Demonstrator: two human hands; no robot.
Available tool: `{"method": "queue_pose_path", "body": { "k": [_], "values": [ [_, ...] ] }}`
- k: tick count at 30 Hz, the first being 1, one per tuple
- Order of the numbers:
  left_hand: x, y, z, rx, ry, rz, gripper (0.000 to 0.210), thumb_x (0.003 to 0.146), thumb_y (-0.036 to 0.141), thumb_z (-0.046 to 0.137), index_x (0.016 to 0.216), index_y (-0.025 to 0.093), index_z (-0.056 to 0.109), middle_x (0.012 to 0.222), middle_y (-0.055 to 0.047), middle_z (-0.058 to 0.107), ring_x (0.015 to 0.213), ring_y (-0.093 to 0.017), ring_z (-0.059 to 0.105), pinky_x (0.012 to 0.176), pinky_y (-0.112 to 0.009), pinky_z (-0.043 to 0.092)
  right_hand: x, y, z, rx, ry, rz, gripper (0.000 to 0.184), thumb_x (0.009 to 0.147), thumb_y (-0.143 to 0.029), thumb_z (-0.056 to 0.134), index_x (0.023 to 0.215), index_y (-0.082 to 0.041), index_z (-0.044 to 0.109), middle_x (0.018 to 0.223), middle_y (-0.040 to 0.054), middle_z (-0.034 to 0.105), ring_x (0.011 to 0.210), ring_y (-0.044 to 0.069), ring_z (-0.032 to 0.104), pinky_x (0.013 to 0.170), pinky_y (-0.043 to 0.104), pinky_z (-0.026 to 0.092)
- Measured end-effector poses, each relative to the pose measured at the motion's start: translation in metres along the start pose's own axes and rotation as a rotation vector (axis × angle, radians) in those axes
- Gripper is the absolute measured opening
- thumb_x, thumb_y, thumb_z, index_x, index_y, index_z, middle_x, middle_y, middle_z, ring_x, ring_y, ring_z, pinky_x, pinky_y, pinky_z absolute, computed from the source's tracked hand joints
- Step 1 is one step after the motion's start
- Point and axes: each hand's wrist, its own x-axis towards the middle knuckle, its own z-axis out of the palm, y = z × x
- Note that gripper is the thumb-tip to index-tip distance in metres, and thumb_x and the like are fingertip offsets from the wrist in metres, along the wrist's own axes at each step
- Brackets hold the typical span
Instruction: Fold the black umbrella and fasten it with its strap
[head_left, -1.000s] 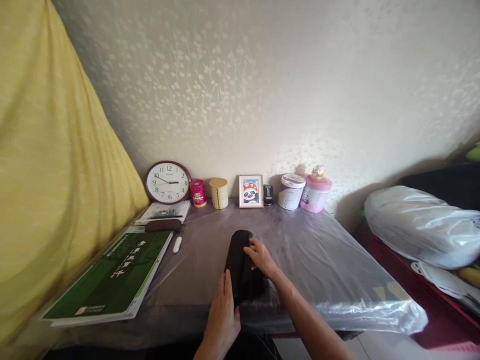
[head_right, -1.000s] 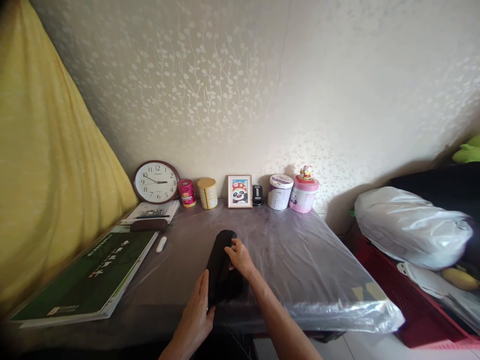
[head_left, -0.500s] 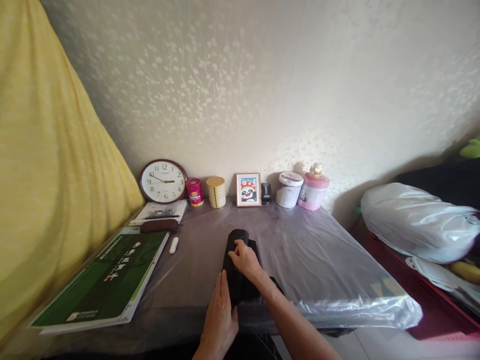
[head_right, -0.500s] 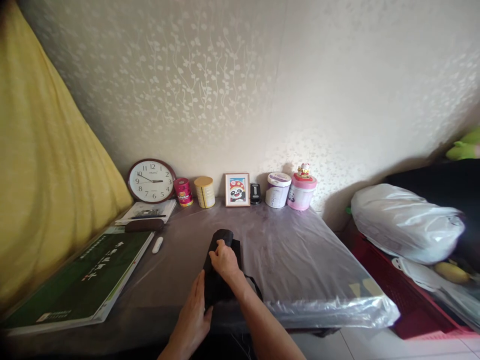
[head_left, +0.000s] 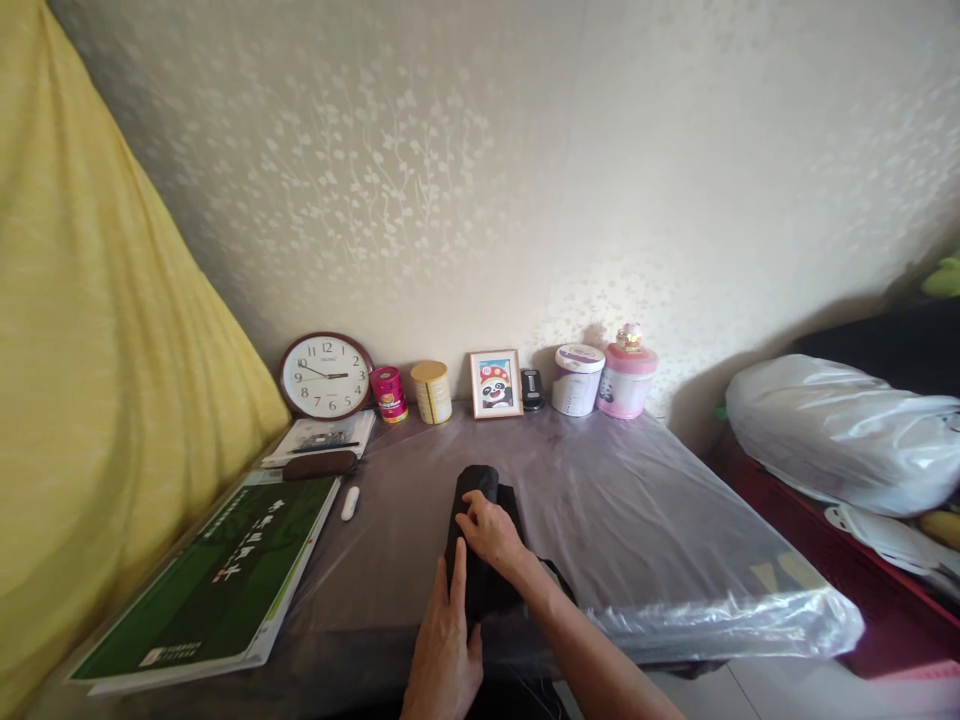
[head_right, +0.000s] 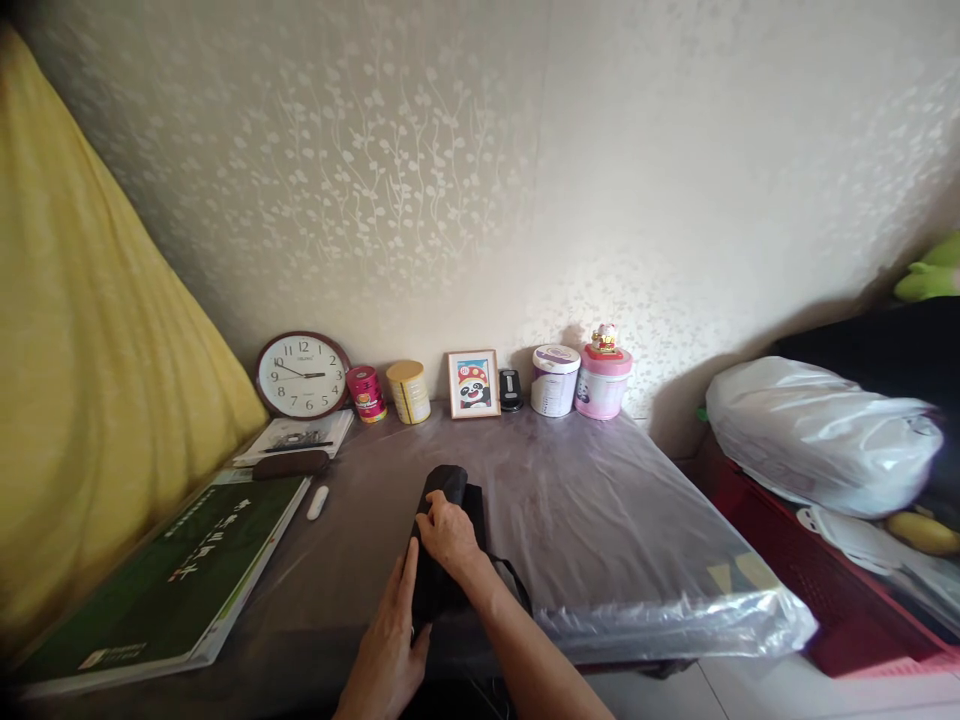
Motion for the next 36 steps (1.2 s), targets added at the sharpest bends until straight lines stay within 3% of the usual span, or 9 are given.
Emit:
{"method": "queue_pose_path", "body": {
  "k": [4, 8, 11, 13, 16, 18, 25, 29, 36],
  "values": [
    [0.0, 0.002, -0.002, 0.055, -0.014, -0.028, 0.074, 0.078, 0.006, 0.036, 0.141, 0.021, 0.002, 0.145, -0.015, 0.025, 0.134, -0.025, 0.028, 0.102, -0.038, 0.035, 0.0, 0.003, -0.001, 0.049, -0.008, -0.037, 0.026, 0.083, -0.018, 0.047, 0.108, -0.014, 0.056, 0.077, 0.0038, 0.069, 0.077, 0.017, 0.065, 0.067, 0.023, 0.041],
    [-0.001, 0.002, -0.001, 0.056, -0.039, -0.059, 0.07, 0.078, 0.007, 0.035, 0.141, 0.017, 0.005, 0.144, -0.015, 0.025, 0.133, -0.024, 0.029, 0.102, -0.035, 0.036, -0.001, 0.009, 0.002, 0.214, -0.027, -0.101, 0.023, 0.082, -0.018, 0.045, 0.102, -0.017, 0.056, 0.065, -0.0015, 0.065, 0.06, 0.012, 0.061, 0.06, 0.021, 0.042],
    [0.0, 0.001, 0.002, 0.054, -0.07, -0.098, 0.069, 0.078, 0.006, 0.035, 0.141, 0.011, 0.007, 0.145, -0.018, 0.024, 0.133, -0.024, 0.029, 0.105, -0.035, 0.032, -0.001, 0.022, 0.004, 0.376, -0.036, -0.063, 0.022, 0.083, -0.023, 0.042, 0.1, -0.019, 0.055, 0.063, -0.0037, 0.062, 0.048, 0.01, 0.056, 0.053, 0.021, 0.043],
    [0.0, 0.001, 0.005, 0.052, -0.069, -0.114, 0.069, 0.078, 0.006, 0.035, 0.141, 0.01, 0.007, 0.146, -0.018, 0.022, 0.134, -0.024, 0.027, 0.107, -0.035, 0.029, -0.001, 0.034, 0.004, 0.385, 0.093, 0.003, 0.022, 0.083, -0.027, 0.041, 0.098, -0.02, 0.056, 0.068, -0.0012, 0.063, 0.055, 0.012, 0.059, 0.057, 0.023, 0.046],
    [0.001, 0.001, 0.008, 0.062, -0.054, -0.102, 0.07, 0.077, 0.005, 0.034, 0.141, 0.01, 0.006, 0.147, -0.017, 0.021, 0.135, -0.022, 0.025, 0.108, -0.034, 0.027, 0.002, 0.052, 0.007, 0.27, 0.353, 0.064, 0.026, 0.081, -0.031, 0.043, 0.098, -0.017, 0.058, 0.087, 0.0076, 0.064, 0.08, 0.019, 0.063, 0.075, 0.031, 0.049],
    [0.002, 0.001, 0.009, 0.068, -0.045, -0.102, 0.07, 0.076, 0.004, 0.033, 0.141, 0.011, 0.006, 0.147, -0.016, 0.022, 0.135, -0.02, 0.025, 0.108, -0.033, 0.027, 0.005, 0.059, 0.014, 0.221, 0.402, 0.076, 0.034, 0.081, -0.034, 0.043, 0.104, -0.013, 0.057, 0.1, 0.0138, 0.063, 0.095, 0.023, 0.06, 0.085, 0.036, 0.047],
    [0.0, -0.005, 0.014, 0.056, -0.054, -0.087, 0.073, 0.072, 0.001, 0.034, 0.141, 0.009, 0.008, 0.147, -0.017, 0.022, 0.135, -0.022, 0.024, 0.108, -0.035, 0.027, 0.014, 0.042, 0.045, 0.119, 0.328, 0.114, 0.062, 0.08, -0.037, 0.05, 0.13, -0.001, 0.037, 0.129, 0.0266, 0.045, 0.124, 0.034, 0.04, 0.1, 0.046, 0.035],
    [-0.005, -0.007, 0.024, 0.083, -0.045, -0.084, 0.077, 0.069, 0.0, 0.036, 0.14, 0.008, 0.008, 0.146, -0.021, 0.022, 0.135, -0.025, 0.025, 0.108, -0.037, 0.028, 0.011, 0.021, 0.044, -0.001, 0.238, 0.178, 0.074, 0.081, -0.036, 0.048, 0.135, 0.008, 0.023, 0.137, 0.0329, 0.031, 0.126, 0.038, 0.037, 0.099, 0.048, 0.033],
    [-0.013, -0.013, 0.022, -0.031, -0.041, -0.088, 0.074, 0.071, 0.009, 0.041, 0.139, 0.004, 0.012, 0.146, -0.022, 0.023, 0.134, -0.027, 0.028, 0.107, -0.038, 0.03, 0.004, -0.006, 0.034, -0.087, 0.153, 0.236, 0.076, 0.079, -0.031, 0.051, 0.141, 0.0, 0.019, 0.143, 0.0299, 0.023, 0.124, 0.039, 0.038, 0.093, 0.046, 0.037]
  ]
}}
